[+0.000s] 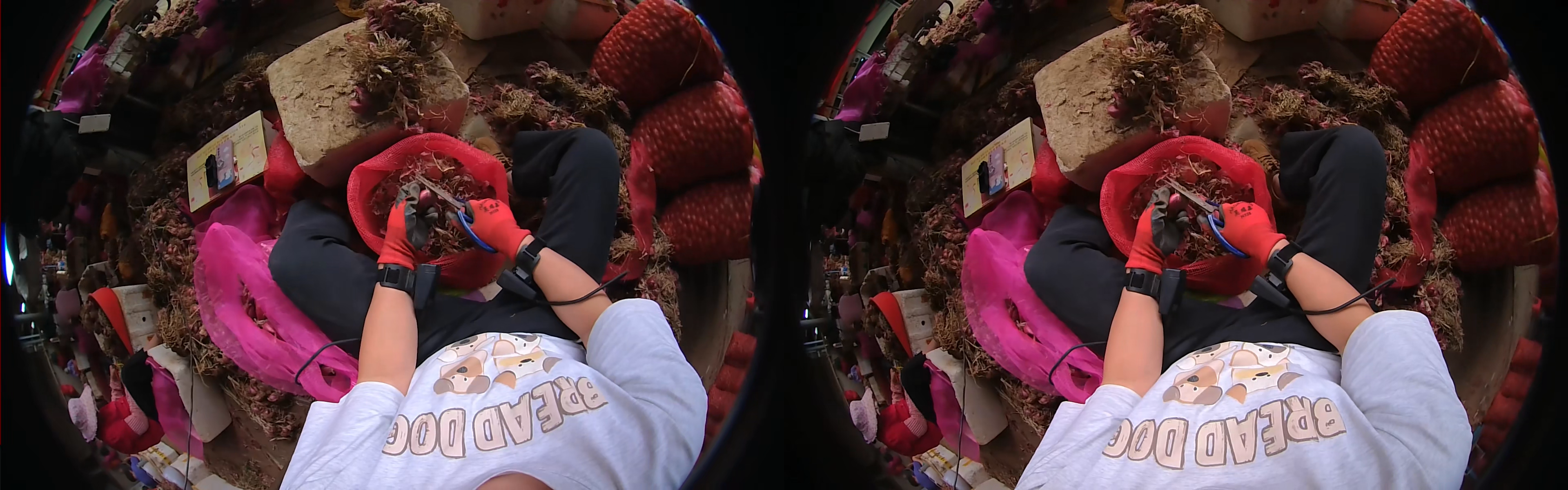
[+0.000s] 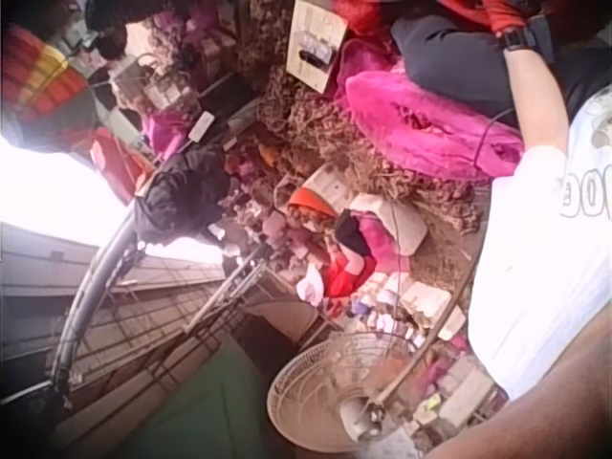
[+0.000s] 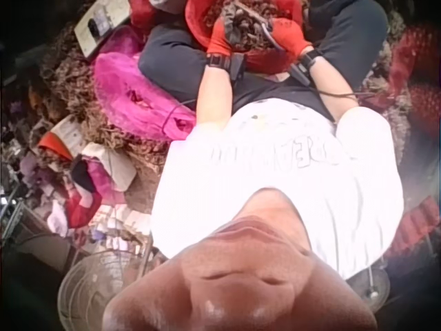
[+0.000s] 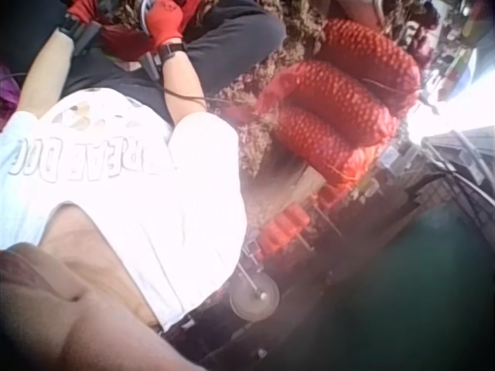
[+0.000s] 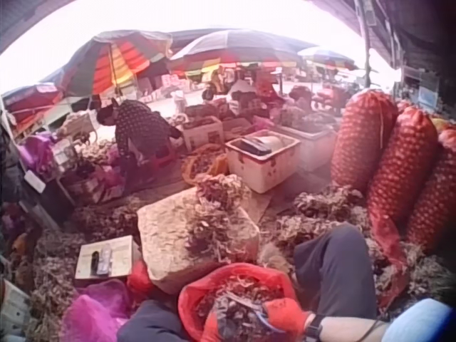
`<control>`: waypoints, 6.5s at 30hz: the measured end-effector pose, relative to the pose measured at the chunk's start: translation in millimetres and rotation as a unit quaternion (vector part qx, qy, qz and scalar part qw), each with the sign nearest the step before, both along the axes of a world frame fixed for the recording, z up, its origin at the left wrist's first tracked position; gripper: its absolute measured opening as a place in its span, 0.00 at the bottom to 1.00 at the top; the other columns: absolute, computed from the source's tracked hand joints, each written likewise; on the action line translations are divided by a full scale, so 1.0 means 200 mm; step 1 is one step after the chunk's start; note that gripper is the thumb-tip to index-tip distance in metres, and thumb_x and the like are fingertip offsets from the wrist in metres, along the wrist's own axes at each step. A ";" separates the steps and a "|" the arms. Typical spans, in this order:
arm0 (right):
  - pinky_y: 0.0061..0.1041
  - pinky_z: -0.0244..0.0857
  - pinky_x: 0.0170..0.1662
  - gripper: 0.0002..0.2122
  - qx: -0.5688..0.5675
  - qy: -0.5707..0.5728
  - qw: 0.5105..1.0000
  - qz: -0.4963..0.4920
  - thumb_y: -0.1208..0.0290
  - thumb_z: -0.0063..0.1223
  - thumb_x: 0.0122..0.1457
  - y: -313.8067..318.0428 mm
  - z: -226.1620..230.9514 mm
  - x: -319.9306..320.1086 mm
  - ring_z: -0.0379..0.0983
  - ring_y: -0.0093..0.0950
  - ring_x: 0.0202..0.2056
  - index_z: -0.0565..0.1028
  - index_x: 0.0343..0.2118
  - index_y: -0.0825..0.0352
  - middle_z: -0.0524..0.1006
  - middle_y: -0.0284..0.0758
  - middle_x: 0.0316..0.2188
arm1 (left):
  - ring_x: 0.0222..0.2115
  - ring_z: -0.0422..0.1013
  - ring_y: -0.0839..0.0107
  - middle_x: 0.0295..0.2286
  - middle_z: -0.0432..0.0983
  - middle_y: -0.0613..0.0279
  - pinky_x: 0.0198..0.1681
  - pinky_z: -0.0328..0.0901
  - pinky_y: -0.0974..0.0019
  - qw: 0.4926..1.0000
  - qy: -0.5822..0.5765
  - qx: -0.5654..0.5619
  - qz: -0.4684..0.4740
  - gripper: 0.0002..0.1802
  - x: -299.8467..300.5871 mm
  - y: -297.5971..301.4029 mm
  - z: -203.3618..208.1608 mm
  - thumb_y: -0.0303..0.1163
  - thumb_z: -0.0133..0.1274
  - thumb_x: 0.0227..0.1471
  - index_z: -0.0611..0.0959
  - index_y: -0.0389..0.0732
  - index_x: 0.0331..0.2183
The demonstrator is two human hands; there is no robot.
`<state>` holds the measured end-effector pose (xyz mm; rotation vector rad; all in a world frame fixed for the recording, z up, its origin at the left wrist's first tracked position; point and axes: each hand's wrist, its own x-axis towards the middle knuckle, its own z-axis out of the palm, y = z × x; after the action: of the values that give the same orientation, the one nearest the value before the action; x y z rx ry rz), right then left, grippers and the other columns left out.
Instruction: Trimming the roots and stems of shallots using scissors and placing them into a mesh bag.
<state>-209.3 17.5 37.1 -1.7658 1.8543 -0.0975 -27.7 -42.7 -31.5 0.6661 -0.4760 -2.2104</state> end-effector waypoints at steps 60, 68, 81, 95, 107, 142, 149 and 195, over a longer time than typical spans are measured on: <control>0.26 0.65 0.34 0.12 -0.141 -0.278 0.936 -0.166 0.70 0.58 0.48 -0.14 -0.09 0.01 0.73 0.25 0.29 0.74 0.35 0.68 0.77 0.37 0.27 | 0.27 0.69 0.78 0.28 0.73 0.66 0.30 0.66 0.74 0.944 -0.258 -0.204 -0.012 0.13 -0.08 0.03 0.05 0.34 0.46 0.55 0.76 0.41 0.42; 0.28 0.65 0.33 0.10 -0.184 -0.316 0.927 -0.086 0.70 0.56 0.49 -0.14 -0.01 0.06 0.74 0.30 0.27 0.75 0.33 0.68 0.76 0.41 0.25 | 0.25 0.70 0.79 0.28 0.73 0.68 0.27 0.65 0.77 0.977 -0.170 -0.087 0.099 0.10 -0.10 0.06 0.01 0.25 0.48 0.53 0.74 0.41 0.39; 0.14 0.63 0.21 0.11 0.024 -0.660 0.701 -0.269 0.67 0.54 0.54 -0.14 -0.08 -0.06 0.70 0.16 0.20 0.76 0.37 0.69 0.75 0.30 0.25 | 0.31 0.72 0.73 0.34 0.72 0.62 0.34 0.70 0.71 0.982 -0.124 -0.127 0.063 0.11 -0.09 0.05 0.13 0.31 0.45 0.55 0.72 0.40 0.40; 0.20 0.65 0.34 0.09 -0.046 -0.492 0.861 -0.122 0.73 0.55 0.52 -0.12 -0.06 0.05 0.70 0.16 0.29 0.75 0.35 0.71 0.76 0.30 0.27 | 0.25 0.72 0.71 0.26 0.76 0.62 0.29 0.66 0.70 0.970 -0.215 -0.060 0.097 0.08 -0.07 0.05 0.00 0.23 0.49 0.46 0.79 0.35 0.32; 0.17 0.65 0.30 0.09 -0.015 -0.587 0.784 -0.198 0.69 0.53 0.54 -0.11 -0.06 0.02 0.71 0.16 0.26 0.75 0.34 0.68 0.76 0.29 0.27 | 0.29 0.72 0.71 0.30 0.75 0.62 0.29 0.66 0.70 0.940 -0.237 -0.241 0.040 0.11 -0.06 0.10 0.07 0.23 0.46 0.47 0.78 0.38 0.35; 0.23 0.69 0.32 0.10 0.085 -0.767 0.568 -0.285 0.70 0.48 0.56 -0.16 -0.04 -0.05 0.72 0.26 0.29 0.67 0.40 0.67 0.72 0.33 0.31 | 0.28 0.70 0.77 0.32 0.76 0.67 0.34 0.65 0.75 0.861 -0.449 -0.235 0.030 0.17 -0.06 0.05 0.03 0.20 0.49 0.48 0.77 0.38 0.43; 0.21 0.67 0.23 0.11 0.132 -0.760 0.577 -0.267 0.66 0.49 0.57 -0.14 -0.03 -0.04 0.72 0.23 0.26 0.69 0.40 0.64 0.73 0.32 0.29 | 0.32 0.70 0.76 0.35 0.75 0.63 0.37 0.65 0.72 0.811 -0.401 -0.414 0.103 0.17 -0.10 0.11 0.03 0.21 0.52 0.46 0.75 0.36 0.41; 0.34 0.65 0.33 0.18 -0.146 0.055 0.987 -0.023 0.53 0.54 0.46 -0.04 0.15 -0.13 0.73 0.39 0.30 0.73 0.32 0.63 0.76 0.39 0.27 | 0.18 0.64 0.85 0.20 0.72 0.72 0.20 0.58 0.80 0.955 -0.267 -0.078 0.104 0.07 0.04 0.00 0.24 0.31 0.52 0.51 0.79 0.39 0.33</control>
<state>-235.2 9.8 66.7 -1.9583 2.0448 -0.3098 -19.8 -42.2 16.5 1.1759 -0.8027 -1.7586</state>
